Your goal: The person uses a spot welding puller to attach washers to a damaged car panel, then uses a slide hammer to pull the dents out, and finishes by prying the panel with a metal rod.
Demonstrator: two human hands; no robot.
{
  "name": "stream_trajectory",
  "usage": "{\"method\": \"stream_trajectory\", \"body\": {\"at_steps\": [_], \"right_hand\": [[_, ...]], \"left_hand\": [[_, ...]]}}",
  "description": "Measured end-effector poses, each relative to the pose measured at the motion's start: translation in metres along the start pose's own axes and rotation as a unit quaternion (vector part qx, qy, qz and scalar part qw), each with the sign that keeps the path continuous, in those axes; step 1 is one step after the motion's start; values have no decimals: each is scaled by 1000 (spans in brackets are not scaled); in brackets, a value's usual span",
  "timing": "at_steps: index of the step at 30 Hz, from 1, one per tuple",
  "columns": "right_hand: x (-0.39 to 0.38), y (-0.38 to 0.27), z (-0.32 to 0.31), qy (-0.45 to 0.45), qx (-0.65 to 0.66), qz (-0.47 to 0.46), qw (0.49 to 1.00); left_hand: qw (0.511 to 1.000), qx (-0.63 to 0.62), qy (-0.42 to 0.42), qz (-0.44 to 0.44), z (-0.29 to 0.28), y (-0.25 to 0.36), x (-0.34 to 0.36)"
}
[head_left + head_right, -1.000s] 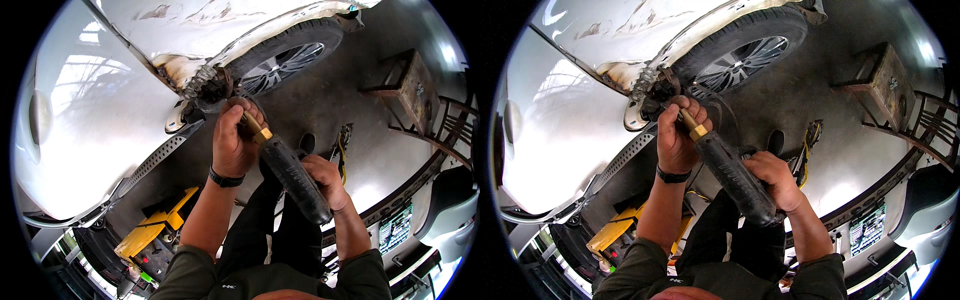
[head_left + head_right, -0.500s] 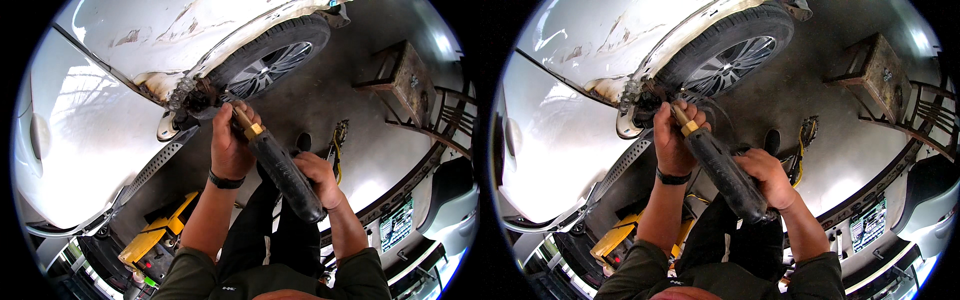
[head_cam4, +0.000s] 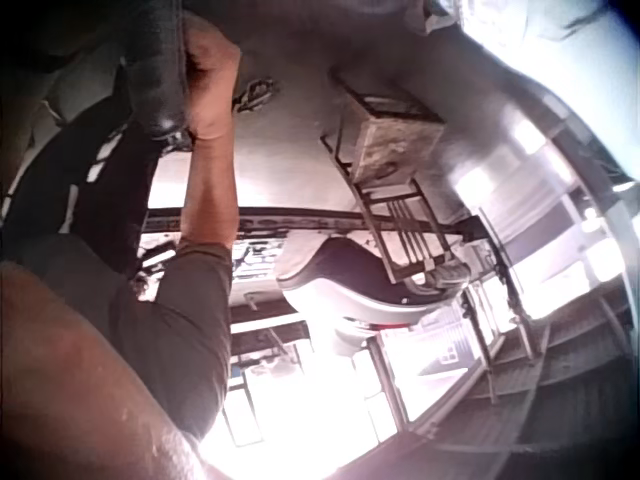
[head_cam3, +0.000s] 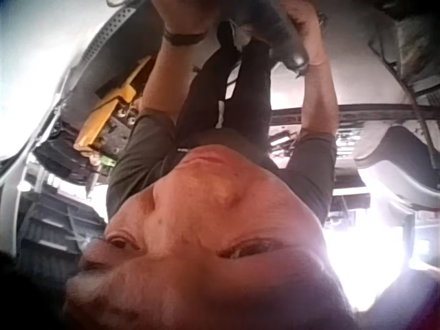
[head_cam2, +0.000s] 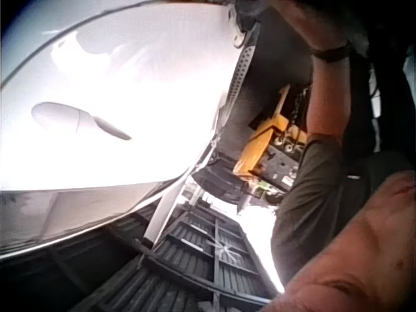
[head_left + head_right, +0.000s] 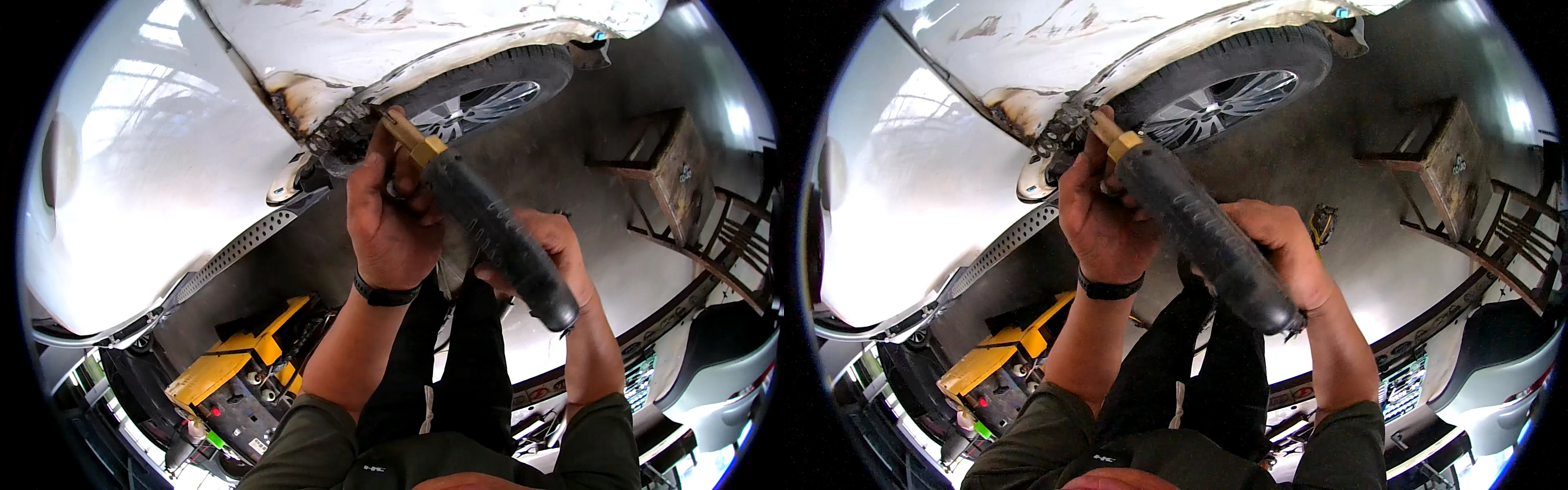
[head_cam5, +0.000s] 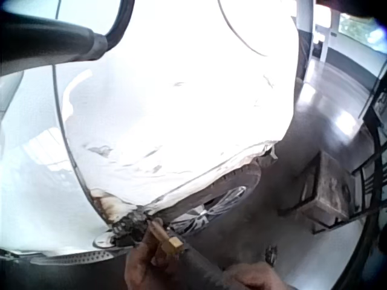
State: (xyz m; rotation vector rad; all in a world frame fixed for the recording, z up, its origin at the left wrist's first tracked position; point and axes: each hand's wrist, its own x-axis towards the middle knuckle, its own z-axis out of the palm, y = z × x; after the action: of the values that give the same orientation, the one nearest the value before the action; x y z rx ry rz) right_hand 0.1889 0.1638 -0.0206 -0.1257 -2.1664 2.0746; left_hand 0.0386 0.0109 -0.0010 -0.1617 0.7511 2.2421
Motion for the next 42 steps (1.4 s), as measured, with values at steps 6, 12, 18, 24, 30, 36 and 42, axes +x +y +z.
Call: {"method": "stream_trajectory", "body": {"at_steps": [6,12,18,24,30,36,42], "right_hand": [[23,-17,-19,-78,57,78,992],[35,-26,-22,-49,50,103,992],[38,-25,-25,-70,44,94,992],[37,-17,-18,-40,41,64,996],[41,0,-21,0,-11,-33,999],[48,16,-40,-66,-82,-81,991],[52,31,-37,-49,-85,-118,988]], "left_hand": [[989,-106,-107,8,-6,-2,5],[977,-163,-139,6,-4,-6,8],[974,-169,-147,1,-6,-5,10],[980,-134,-144,7,-8,-2,9],[984,-95,-148,1,-14,4,8],[991,-33,-126,-2,-8,14,3],[996,-2,-89,-16,-1,24,1]]}}
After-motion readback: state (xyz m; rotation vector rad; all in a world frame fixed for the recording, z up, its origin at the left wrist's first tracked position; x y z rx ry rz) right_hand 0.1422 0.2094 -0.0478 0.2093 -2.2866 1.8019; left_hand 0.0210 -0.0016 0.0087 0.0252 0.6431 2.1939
